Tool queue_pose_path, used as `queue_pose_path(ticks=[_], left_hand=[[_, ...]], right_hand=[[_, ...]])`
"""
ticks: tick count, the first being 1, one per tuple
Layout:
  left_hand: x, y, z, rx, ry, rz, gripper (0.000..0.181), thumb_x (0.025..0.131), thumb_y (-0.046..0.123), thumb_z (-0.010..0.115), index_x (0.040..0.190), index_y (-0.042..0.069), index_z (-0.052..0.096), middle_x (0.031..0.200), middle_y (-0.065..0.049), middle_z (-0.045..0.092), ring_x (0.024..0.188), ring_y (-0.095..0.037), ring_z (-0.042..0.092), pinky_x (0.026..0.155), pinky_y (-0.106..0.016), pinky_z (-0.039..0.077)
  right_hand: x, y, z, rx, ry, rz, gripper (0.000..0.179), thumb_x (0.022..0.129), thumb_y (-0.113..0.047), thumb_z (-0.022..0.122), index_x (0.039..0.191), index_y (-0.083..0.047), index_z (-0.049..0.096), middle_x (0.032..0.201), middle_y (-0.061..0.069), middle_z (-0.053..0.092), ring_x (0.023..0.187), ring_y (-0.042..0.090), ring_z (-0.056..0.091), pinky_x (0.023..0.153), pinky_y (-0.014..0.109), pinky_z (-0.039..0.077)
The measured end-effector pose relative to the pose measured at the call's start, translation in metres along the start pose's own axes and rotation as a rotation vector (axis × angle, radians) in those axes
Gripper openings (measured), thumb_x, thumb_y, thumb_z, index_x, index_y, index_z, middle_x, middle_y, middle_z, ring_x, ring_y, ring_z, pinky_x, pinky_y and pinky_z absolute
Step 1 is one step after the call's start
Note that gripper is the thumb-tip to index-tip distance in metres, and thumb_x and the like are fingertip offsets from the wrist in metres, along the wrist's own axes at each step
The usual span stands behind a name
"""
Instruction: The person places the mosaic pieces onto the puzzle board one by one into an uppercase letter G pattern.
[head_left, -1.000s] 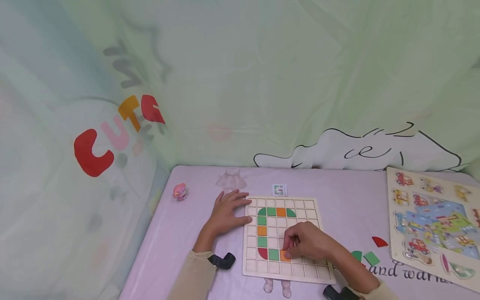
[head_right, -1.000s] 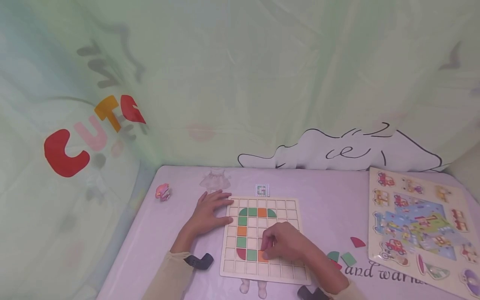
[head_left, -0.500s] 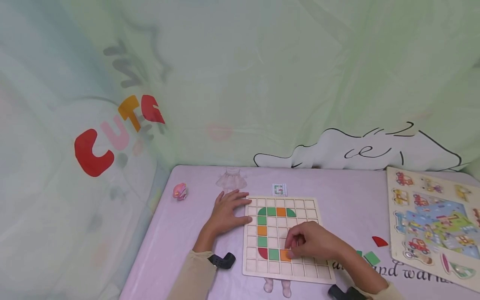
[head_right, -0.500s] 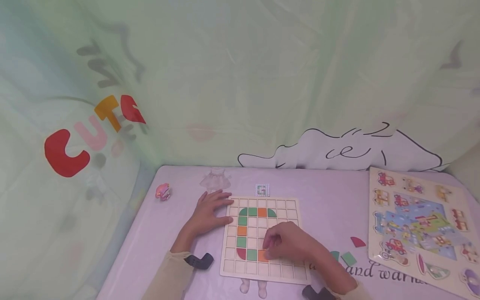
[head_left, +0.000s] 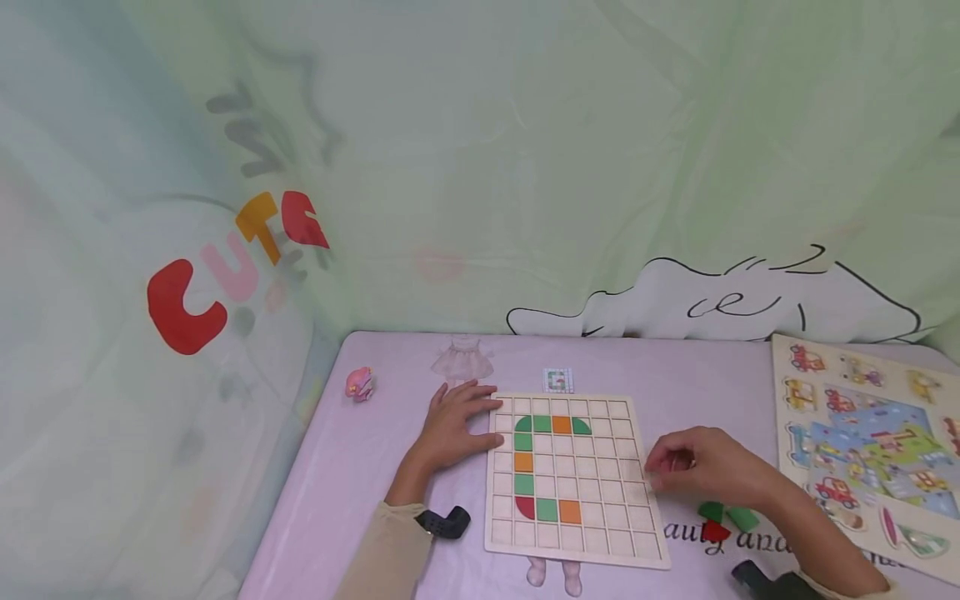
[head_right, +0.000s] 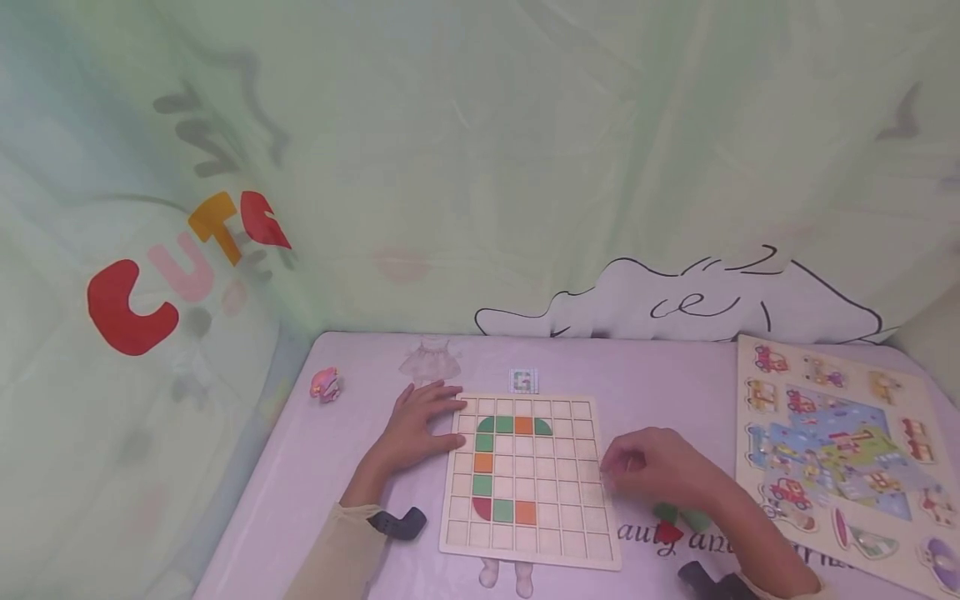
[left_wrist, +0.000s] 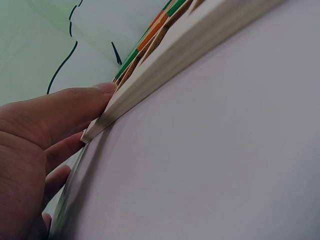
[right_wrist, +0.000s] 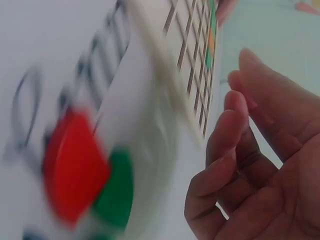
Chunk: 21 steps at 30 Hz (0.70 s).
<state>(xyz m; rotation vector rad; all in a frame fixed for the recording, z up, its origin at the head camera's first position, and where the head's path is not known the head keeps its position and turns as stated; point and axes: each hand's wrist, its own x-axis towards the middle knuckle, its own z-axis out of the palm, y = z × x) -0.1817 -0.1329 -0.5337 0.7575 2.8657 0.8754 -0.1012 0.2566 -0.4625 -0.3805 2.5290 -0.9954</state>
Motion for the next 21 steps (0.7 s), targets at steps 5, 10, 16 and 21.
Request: queue_pose_path(ticks=[5,10,16,21], left_hand=[[0.0,-0.001,0.001,0.007,-0.002,-0.003,0.055,0.086,0.05,0.074,0.135,0.025,0.067,0.154,0.006,0.053,0.154,-0.023,0.032,0.128,-0.057,0.008],[0.0,-0.002,0.001,0.019,-0.002,-0.006,0.055,0.087,0.051,0.073,0.135,0.026,0.067,0.153,0.006,0.053,0.154,-0.022,0.033,0.128,-0.058,0.008],[0.0,-0.002,0.001,0.012,0.001,0.0,0.055,0.086,0.051,0.074,0.135,0.025,0.067,0.154,0.006,0.053,0.154,-0.023,0.032,0.128,-0.057,0.008],[0.0,-0.002,0.001,0.009,0.001,0.007,0.055,0.086,0.051,0.074,0.135,0.025,0.067,0.154,0.005,0.053,0.154,-0.023,0.033,0.128,-0.058,0.008]], right_hand=[[-0.014,0.021,-0.012,-0.034,-0.023,0.04,0.015,0.084,-0.031,0.083,0.093,-0.021,0.074,0.075,-0.005,0.061,0.067,0.007,0.051,0.058,0.022,0.042],[-0.022,0.036,-0.02,-0.036,-0.073,0.066,0.019,0.083,-0.033,0.083,0.094,-0.02,0.074,0.076,-0.003,0.061,0.067,0.006,0.051,0.058,0.022,0.04],[-0.024,0.042,-0.018,-0.069,-0.118,0.177,0.025,0.077,-0.032,0.088,0.093,-0.021,0.073,0.08,-0.001,0.061,0.073,0.011,0.05,0.06,0.024,0.039],[-0.026,0.042,-0.014,-0.073,-0.118,0.187,0.029,0.073,-0.028,0.091,0.093,-0.021,0.071,0.08,-0.001,0.06,0.074,0.013,0.05,0.061,0.024,0.04]])
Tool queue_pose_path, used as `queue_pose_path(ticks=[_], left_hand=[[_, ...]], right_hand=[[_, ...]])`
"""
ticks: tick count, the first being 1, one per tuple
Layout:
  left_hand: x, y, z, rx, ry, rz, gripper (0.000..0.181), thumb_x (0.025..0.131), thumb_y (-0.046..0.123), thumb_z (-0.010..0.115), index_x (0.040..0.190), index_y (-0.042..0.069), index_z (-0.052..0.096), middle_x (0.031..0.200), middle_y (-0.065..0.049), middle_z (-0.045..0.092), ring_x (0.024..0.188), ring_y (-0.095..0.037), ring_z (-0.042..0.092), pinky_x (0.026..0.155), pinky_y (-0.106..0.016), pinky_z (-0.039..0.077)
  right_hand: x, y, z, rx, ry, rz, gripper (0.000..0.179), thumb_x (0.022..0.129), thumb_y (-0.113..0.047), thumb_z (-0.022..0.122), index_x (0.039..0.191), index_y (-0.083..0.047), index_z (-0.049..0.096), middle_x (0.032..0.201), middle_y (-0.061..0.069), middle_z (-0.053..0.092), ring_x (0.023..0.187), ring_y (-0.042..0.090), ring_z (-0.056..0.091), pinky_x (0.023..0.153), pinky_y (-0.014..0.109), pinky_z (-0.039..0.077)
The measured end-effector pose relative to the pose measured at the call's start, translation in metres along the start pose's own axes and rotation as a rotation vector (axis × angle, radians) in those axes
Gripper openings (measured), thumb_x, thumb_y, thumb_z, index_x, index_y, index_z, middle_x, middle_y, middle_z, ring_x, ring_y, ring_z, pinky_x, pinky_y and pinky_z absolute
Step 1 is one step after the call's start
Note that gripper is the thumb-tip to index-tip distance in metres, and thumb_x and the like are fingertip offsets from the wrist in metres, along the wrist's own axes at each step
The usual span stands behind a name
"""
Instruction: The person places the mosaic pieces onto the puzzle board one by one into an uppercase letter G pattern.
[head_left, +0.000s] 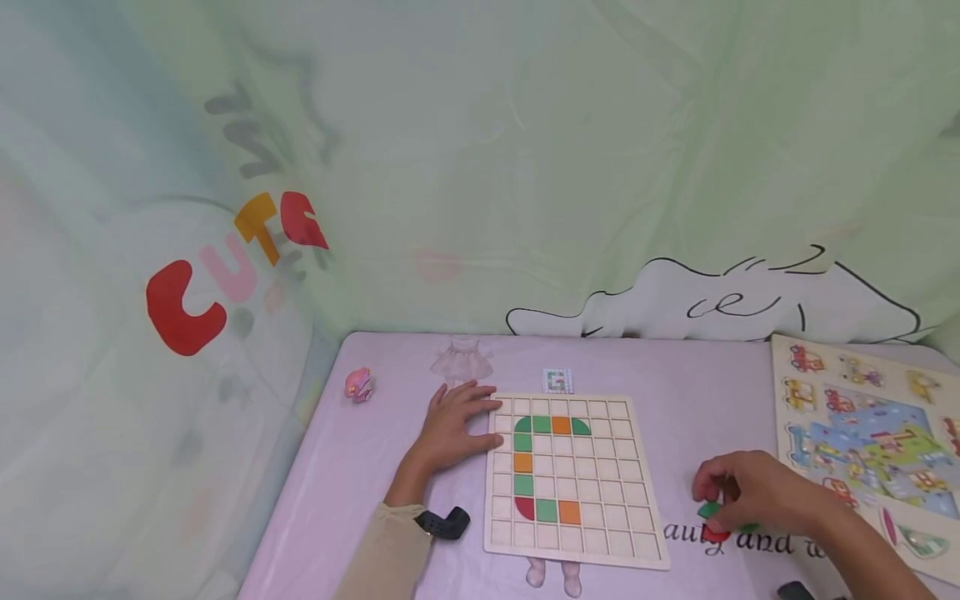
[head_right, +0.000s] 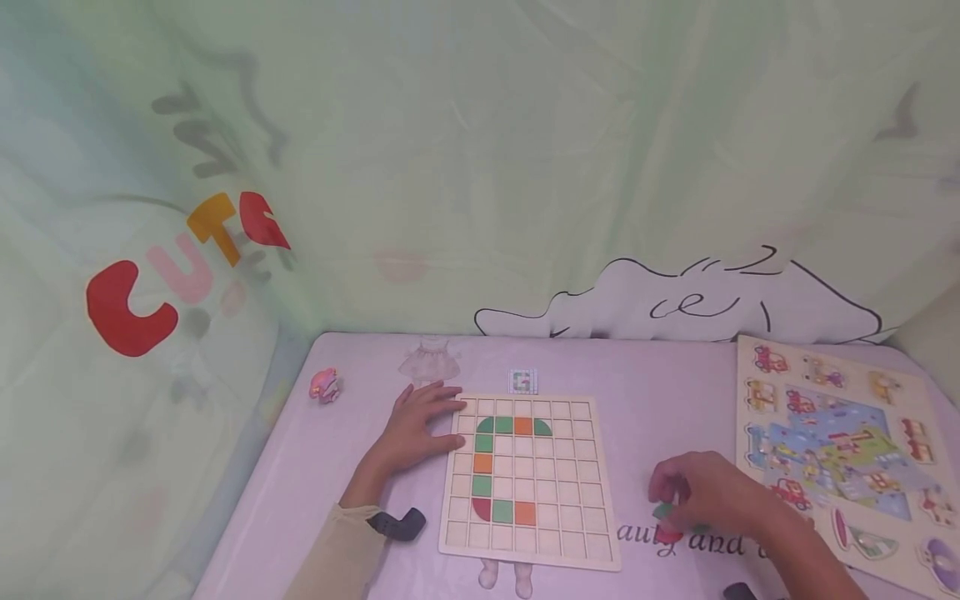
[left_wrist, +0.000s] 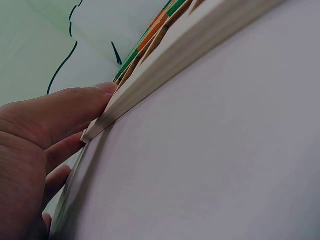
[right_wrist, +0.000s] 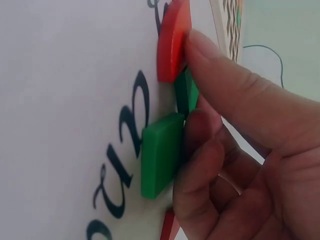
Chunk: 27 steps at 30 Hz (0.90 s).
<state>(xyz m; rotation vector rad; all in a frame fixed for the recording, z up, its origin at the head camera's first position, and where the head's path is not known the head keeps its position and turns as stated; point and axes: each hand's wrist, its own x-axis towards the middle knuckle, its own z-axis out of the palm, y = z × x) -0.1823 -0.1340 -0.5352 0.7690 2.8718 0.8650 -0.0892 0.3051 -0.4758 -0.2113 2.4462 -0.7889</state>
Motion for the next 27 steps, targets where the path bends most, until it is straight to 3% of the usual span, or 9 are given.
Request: queue_pose_path(ticks=[9,14,21,27], left_hand=[[-0.0002,0.0007,-0.0005,0.001,-0.002,-0.003,0.055,0.086,0.051,0.074,0.135,0.025,0.067,0.154,0.006,0.053,0.153,-0.023,0.033,0.127,-0.058,0.009],[-0.0004,-0.0002,0.0006,0.012,-0.004,-0.007,0.056,0.086,0.052,0.074,0.135,0.026,0.067,0.154,0.007,0.052,0.154,-0.022,0.032,0.128,-0.057,0.008],[-0.0002,0.0002,0.0013,0.027,-0.009,-0.014,0.056,0.086,0.052,0.074,0.135,0.026,0.067,0.154,0.007,0.052,0.154,-0.022,0.032,0.128,-0.057,0.009],[0.0003,0.0003,0.0013,0.022,-0.014,-0.023,0.056,0.086,0.052,0.074,0.136,0.027,0.067,0.154,0.008,0.052,0.154,-0.021,0.031,0.128,-0.056,0.007]], right_hand=[[-0.0002,0.0034,0.0004,-0.016,0.019,-0.027,0.032,0.071,-0.03,0.092,0.092,-0.02,0.07,0.08,-0.002,0.059,0.073,0.01,0.049,0.06,0.024,0.04],[0.0006,0.0046,0.0014,-0.029,0.036,-0.006,0.033,0.069,-0.033,0.093,0.09,-0.021,0.07,0.079,-0.002,0.059,0.073,0.012,0.049,0.06,0.023,0.04],[0.0025,0.003,0.0043,-0.031,0.057,0.094,0.03,0.071,-0.033,0.092,0.089,-0.022,0.071,0.081,-0.003,0.062,0.08,0.017,0.052,0.063,0.023,0.042],[0.0028,0.0042,0.0057,-0.031,0.068,0.104,0.03,0.071,-0.033,0.092,0.088,-0.021,0.071,0.079,-0.002,0.06,0.079,0.016,0.051,0.062,0.024,0.04]])
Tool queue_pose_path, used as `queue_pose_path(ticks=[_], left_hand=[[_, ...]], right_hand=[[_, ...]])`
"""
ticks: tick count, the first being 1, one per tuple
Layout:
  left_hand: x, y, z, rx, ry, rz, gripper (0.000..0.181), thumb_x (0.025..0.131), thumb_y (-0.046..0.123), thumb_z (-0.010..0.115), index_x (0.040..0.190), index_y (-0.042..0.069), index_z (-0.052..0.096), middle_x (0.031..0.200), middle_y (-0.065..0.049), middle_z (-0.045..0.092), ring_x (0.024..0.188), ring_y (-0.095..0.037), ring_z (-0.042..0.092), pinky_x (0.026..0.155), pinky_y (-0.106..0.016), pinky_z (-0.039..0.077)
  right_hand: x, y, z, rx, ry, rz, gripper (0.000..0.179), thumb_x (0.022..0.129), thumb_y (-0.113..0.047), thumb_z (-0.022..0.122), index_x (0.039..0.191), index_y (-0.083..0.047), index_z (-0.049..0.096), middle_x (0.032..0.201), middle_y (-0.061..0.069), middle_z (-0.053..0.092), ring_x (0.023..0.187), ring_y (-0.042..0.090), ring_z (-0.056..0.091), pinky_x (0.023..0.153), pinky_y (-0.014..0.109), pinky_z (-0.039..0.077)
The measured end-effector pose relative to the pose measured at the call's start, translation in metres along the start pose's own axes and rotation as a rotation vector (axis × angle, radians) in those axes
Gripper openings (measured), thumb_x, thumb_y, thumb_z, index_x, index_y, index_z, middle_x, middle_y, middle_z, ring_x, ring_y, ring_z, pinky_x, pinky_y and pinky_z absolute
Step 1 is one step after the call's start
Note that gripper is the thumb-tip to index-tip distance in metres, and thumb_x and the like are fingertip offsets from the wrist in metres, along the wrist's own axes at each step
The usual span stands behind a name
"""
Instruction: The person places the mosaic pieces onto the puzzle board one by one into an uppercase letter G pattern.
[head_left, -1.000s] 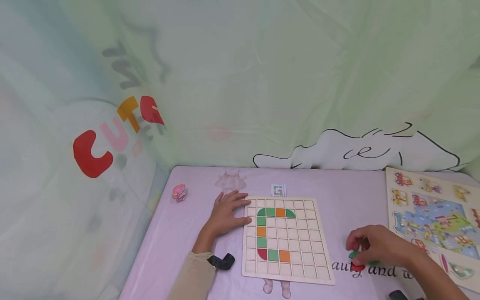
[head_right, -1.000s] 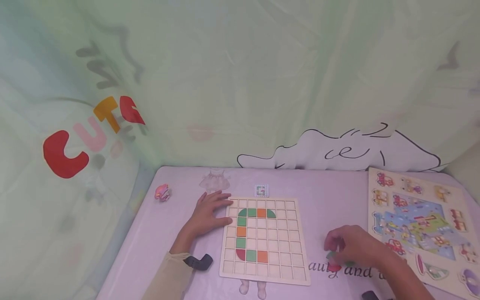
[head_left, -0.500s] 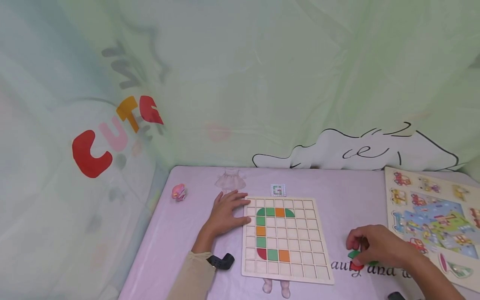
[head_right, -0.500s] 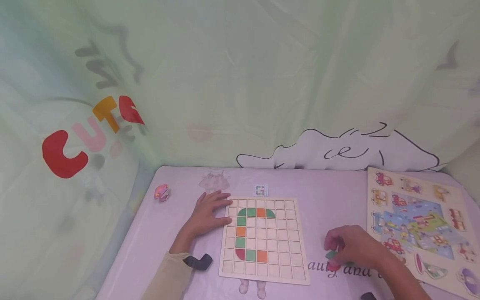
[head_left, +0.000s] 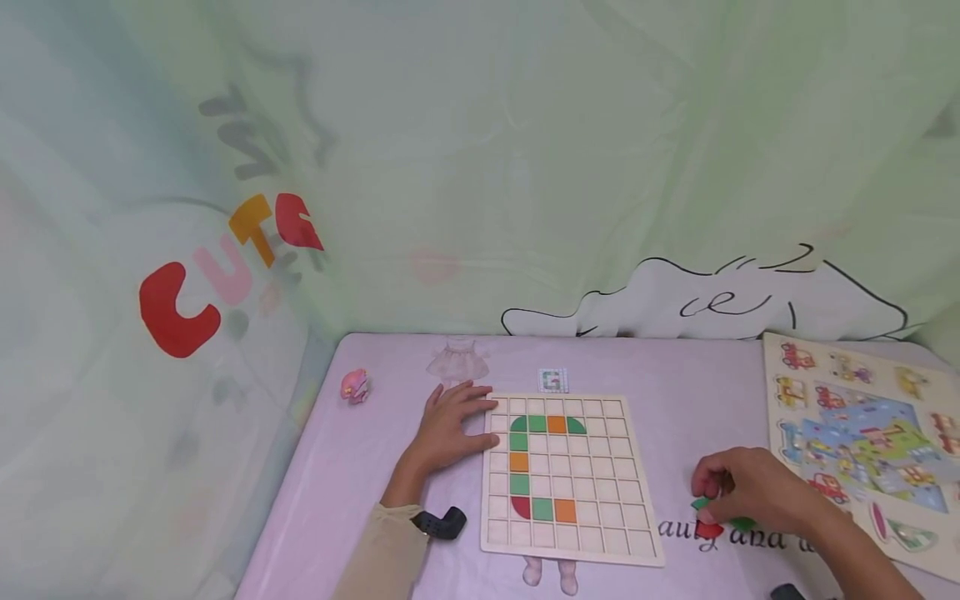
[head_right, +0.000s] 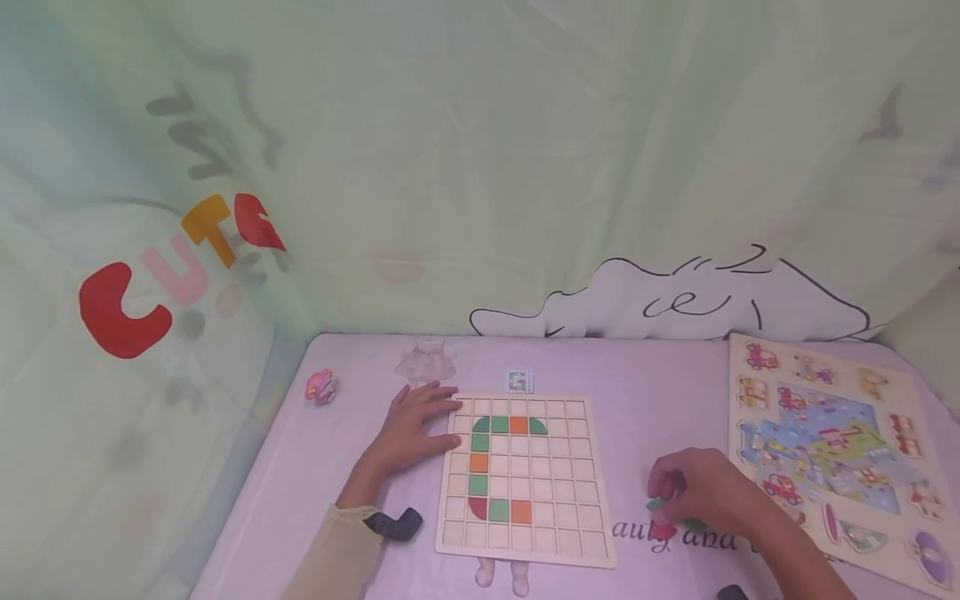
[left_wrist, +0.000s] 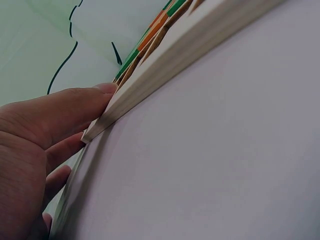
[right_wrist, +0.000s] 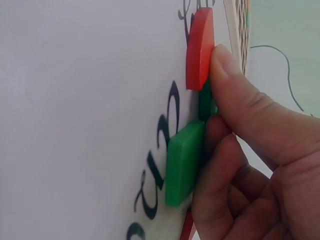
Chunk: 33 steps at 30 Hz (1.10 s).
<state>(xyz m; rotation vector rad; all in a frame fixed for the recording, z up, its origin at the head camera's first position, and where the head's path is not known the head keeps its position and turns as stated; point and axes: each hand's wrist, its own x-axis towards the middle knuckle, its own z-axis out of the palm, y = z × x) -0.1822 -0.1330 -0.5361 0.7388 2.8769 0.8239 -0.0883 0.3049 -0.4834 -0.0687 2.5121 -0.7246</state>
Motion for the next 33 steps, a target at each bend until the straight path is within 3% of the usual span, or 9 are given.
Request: queue_pose_path(ticks=[17,26,33], left_hand=[[0.0,0.0,-0.001,-0.018,-0.002,0.001,0.056,0.086,0.052,0.073,0.136,0.027,0.067,0.155,0.008,0.052,0.155,-0.021,0.03,0.128,-0.056,0.006],[0.0,0.001,-0.001,-0.018,0.004,0.008,0.055,0.086,0.051,0.073,0.135,0.026,0.067,0.154,0.007,0.052,0.154,-0.022,0.032,0.128,-0.057,0.007],[-0.001,0.002,-0.002,-0.011,0.005,0.007,0.055,0.086,0.051,0.073,0.135,0.026,0.067,0.154,0.007,0.052,0.154,-0.022,0.032,0.128,-0.057,0.008]], right_hand=[[-0.004,0.0,-0.003,-0.003,-0.021,-0.04,0.031,0.075,-0.038,0.089,0.085,-0.018,0.068,0.072,-0.002,0.055,0.07,0.012,0.05,0.059,0.024,0.036],[-0.005,0.005,-0.008,0.057,-0.064,-0.131,0.033,0.082,-0.04,0.083,0.087,-0.016,0.061,0.073,-0.002,0.053,0.069,0.008,0.049,0.058,0.025,0.033],[-0.001,-0.006,-0.004,0.195,-0.095,-0.204,0.023,0.089,-0.033,0.078,0.098,-0.014,0.067,0.078,0.001,0.055,0.074,0.01,0.054,0.059,0.026,0.037]])
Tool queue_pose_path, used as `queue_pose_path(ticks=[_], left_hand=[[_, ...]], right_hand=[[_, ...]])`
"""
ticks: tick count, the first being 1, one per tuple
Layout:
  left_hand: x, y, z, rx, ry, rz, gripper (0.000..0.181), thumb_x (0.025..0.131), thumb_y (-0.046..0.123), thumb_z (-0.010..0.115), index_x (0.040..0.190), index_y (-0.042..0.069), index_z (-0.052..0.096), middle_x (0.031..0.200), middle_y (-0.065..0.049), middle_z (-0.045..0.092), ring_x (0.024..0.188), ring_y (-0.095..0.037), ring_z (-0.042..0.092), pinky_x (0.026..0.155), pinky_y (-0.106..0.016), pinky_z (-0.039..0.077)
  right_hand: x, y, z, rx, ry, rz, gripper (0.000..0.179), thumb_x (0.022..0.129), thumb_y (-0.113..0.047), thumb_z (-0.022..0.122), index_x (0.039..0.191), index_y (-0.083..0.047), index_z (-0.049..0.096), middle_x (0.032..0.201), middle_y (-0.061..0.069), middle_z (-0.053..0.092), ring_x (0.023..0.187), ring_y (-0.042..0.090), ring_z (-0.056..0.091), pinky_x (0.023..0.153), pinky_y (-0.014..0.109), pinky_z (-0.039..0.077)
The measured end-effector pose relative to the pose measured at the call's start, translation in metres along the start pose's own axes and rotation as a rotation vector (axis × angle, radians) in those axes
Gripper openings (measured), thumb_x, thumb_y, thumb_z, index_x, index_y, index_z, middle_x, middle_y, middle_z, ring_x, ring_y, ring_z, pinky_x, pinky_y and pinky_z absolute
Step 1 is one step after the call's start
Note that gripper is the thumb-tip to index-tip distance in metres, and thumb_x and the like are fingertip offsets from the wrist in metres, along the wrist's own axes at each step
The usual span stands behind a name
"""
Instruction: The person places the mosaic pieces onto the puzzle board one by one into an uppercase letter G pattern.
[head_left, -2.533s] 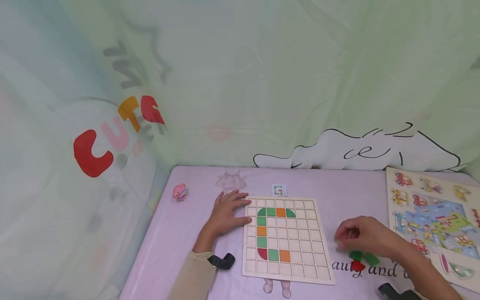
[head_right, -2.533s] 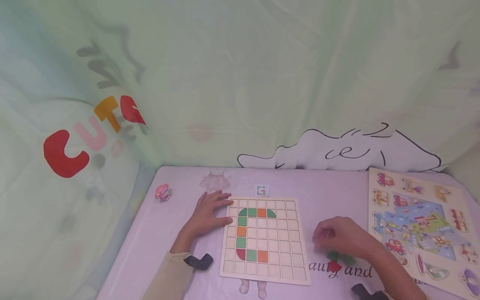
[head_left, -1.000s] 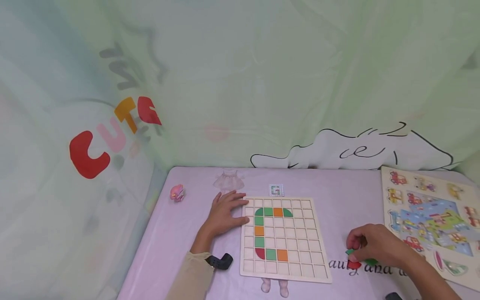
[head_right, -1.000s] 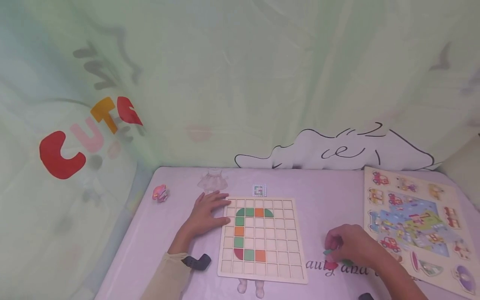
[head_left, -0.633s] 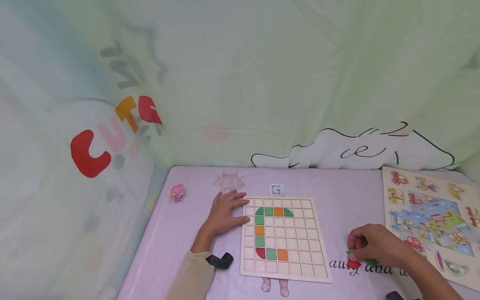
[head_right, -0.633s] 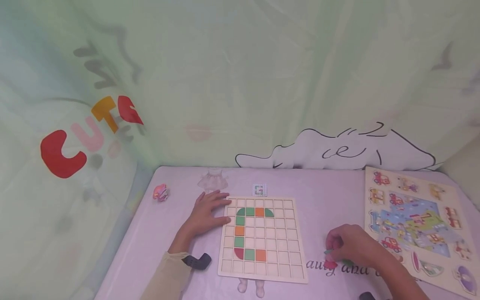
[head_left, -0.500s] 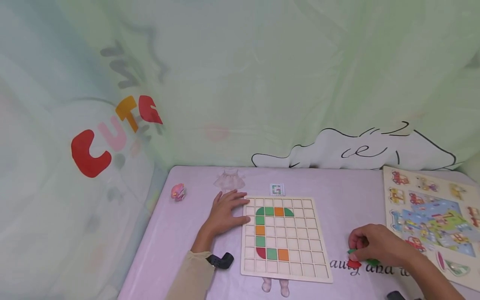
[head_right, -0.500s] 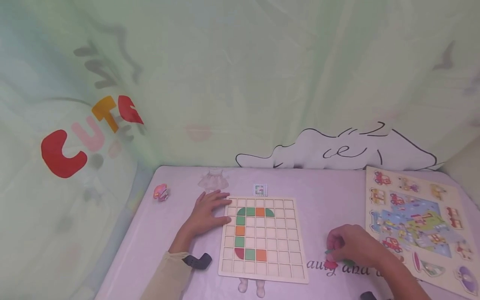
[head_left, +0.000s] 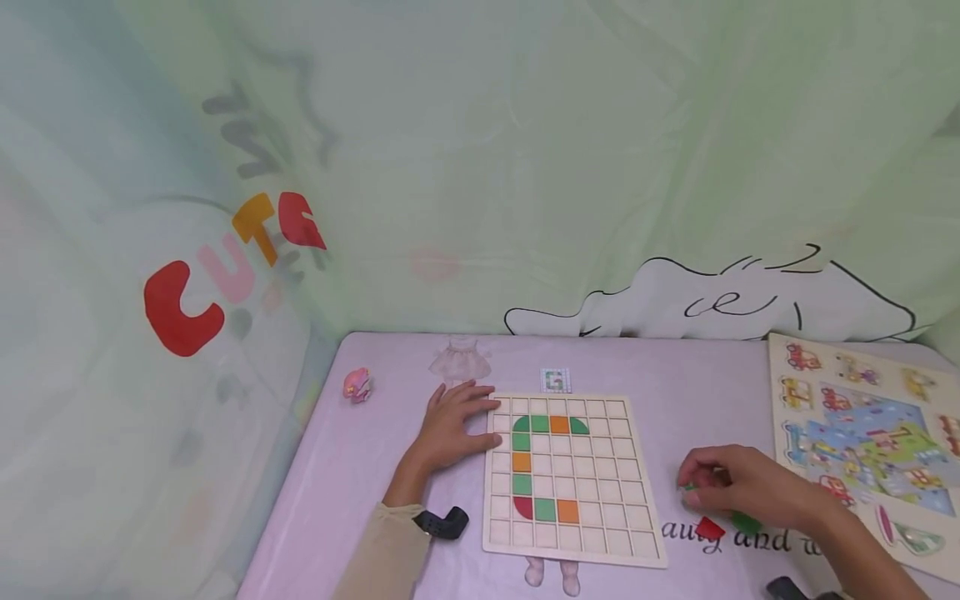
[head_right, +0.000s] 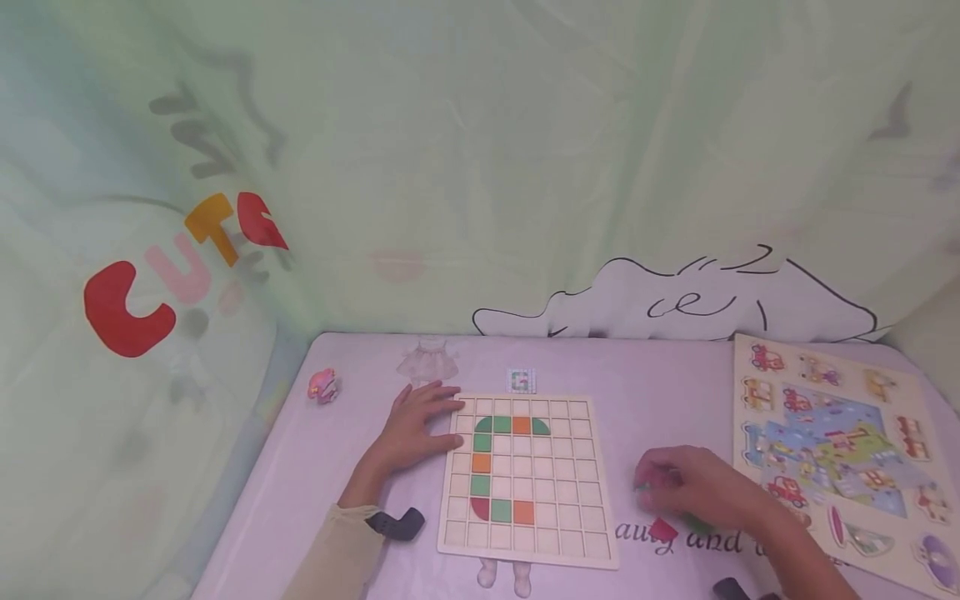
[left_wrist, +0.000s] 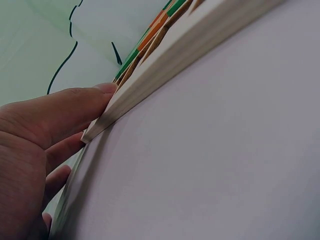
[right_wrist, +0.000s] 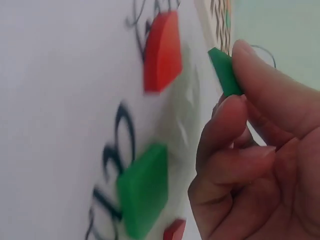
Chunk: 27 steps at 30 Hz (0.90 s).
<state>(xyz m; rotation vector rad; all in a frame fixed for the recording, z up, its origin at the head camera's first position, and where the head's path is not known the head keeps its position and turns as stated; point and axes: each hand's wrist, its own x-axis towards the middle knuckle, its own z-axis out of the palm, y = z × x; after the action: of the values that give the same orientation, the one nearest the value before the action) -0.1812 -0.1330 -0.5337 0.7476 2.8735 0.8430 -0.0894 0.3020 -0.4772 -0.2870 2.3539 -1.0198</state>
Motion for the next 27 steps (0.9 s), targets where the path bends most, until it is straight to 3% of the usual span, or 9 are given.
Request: queue_pose_path(ticks=[6,13,19,27], left_hand=[[-0.001,0.002,-0.002,-0.007,0.001,0.001,0.055,0.086,0.05,0.074,0.135,0.025,0.067,0.154,0.007,0.053,0.154,-0.023,0.033,0.128,-0.057,0.008],[-0.002,0.003,-0.003,-0.01,0.007,0.011,0.054,0.086,0.049,0.075,0.134,0.024,0.068,0.153,0.005,0.054,0.153,-0.024,0.034,0.127,-0.059,0.009],[-0.001,0.002,-0.002,-0.001,0.0,0.002,0.055,0.086,0.049,0.074,0.135,0.024,0.067,0.154,0.006,0.053,0.154,-0.023,0.032,0.128,-0.058,0.007],[0.0,0.001,-0.001,0.0,-0.002,-0.009,0.055,0.086,0.05,0.074,0.135,0.026,0.067,0.154,0.008,0.052,0.154,-0.021,0.032,0.128,-0.056,0.007]], right_hand=[[0.008,-0.015,0.009,0.047,-0.016,-0.123,0.015,0.093,-0.025,0.074,0.097,-0.012,0.068,0.077,-0.003,0.057,0.071,0.008,0.054,0.058,0.025,0.04],[0.024,-0.034,0.023,0.094,-0.023,-0.155,0.017,0.091,-0.027,0.077,0.095,-0.014,0.067,0.082,-0.002,0.065,0.074,0.009,0.059,0.064,0.022,0.047],[0.035,-0.047,0.032,0.144,-0.076,-0.207,0.016,0.09,-0.024,0.078,0.1,-0.013,0.071,0.085,0.0,0.069,0.073,0.01,0.063,0.068,0.021,0.051],[0.049,-0.057,0.051,0.144,-0.068,-0.261,0.012,0.083,-0.018,0.082,0.091,-0.016,0.073,0.074,-0.003,0.068,0.068,0.006,0.06,0.062,0.022,0.051]])
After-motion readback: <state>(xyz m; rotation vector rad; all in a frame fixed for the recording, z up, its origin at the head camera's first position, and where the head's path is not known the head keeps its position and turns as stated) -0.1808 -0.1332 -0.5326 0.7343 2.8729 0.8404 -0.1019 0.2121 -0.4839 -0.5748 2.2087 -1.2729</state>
